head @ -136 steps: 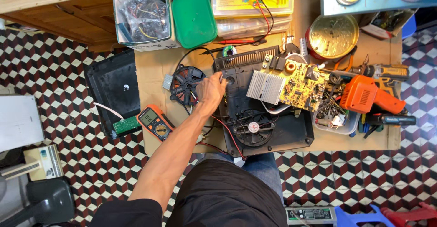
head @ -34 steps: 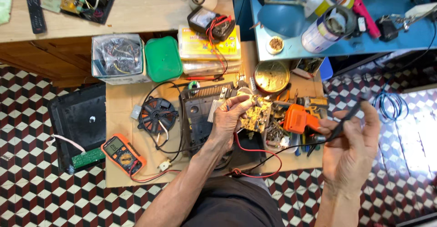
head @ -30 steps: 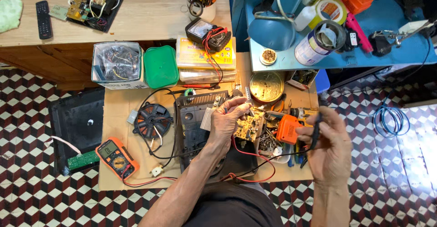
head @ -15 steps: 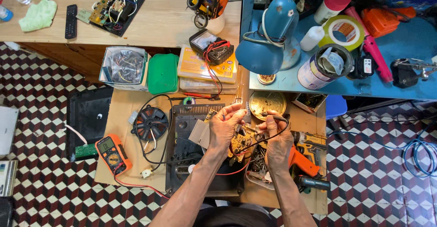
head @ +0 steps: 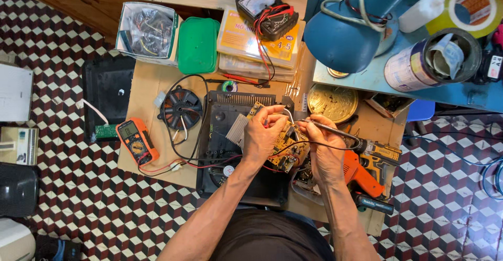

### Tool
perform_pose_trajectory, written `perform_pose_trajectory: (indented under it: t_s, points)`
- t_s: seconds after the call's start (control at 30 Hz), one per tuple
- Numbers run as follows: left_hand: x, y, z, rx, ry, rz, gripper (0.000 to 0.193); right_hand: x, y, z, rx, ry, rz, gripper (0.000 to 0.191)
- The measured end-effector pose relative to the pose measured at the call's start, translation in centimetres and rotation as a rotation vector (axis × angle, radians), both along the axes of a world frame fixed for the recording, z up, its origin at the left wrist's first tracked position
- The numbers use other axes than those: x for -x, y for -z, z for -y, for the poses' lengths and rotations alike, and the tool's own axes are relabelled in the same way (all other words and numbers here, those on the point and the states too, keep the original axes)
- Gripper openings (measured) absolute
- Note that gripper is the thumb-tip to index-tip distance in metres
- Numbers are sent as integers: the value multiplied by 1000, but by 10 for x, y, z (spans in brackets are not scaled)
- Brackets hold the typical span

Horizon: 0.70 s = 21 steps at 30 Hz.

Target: The person uses a multimeter to test electrical continuity on various components, including a small connector and a circuit board. They also use a magnifying glass to inspect a small electronic part.

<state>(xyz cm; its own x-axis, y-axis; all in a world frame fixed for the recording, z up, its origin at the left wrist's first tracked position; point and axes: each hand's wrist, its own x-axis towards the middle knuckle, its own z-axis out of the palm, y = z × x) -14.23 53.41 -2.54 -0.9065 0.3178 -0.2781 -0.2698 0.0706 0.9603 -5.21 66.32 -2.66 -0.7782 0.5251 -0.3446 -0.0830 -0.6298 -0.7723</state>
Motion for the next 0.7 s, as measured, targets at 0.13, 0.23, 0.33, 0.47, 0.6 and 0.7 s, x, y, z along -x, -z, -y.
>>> perform_pose_trajectory:
  t_s: [0.13, 0.23, 0.33, 0.47, 0.6, 0.7]
  points:
    - [0, -13, 8, 206, 59, -126, 27, 3, -2, 5, -49, -47, 32, 27]
    - [1, -18, 12, 234, 89, -270, 26, 6, -5, 11, -89, -92, 40, 27]
    - [-1, -19, 14, 268, 90, -347, 26, 9, -6, 15, -81, -121, 29, 26]
    - [-4, -18, 15, 317, 75, -346, 26, 9, -5, 21, -19, -128, 10, 26]
    - [-5, -20, 17, 320, 52, -312, 25, 7, -5, 25, -30, -141, 23, 24]
    - [-5, -22, 17, 328, 80, -314, 27, 8, -4, 24, -34, -150, 38, 23]
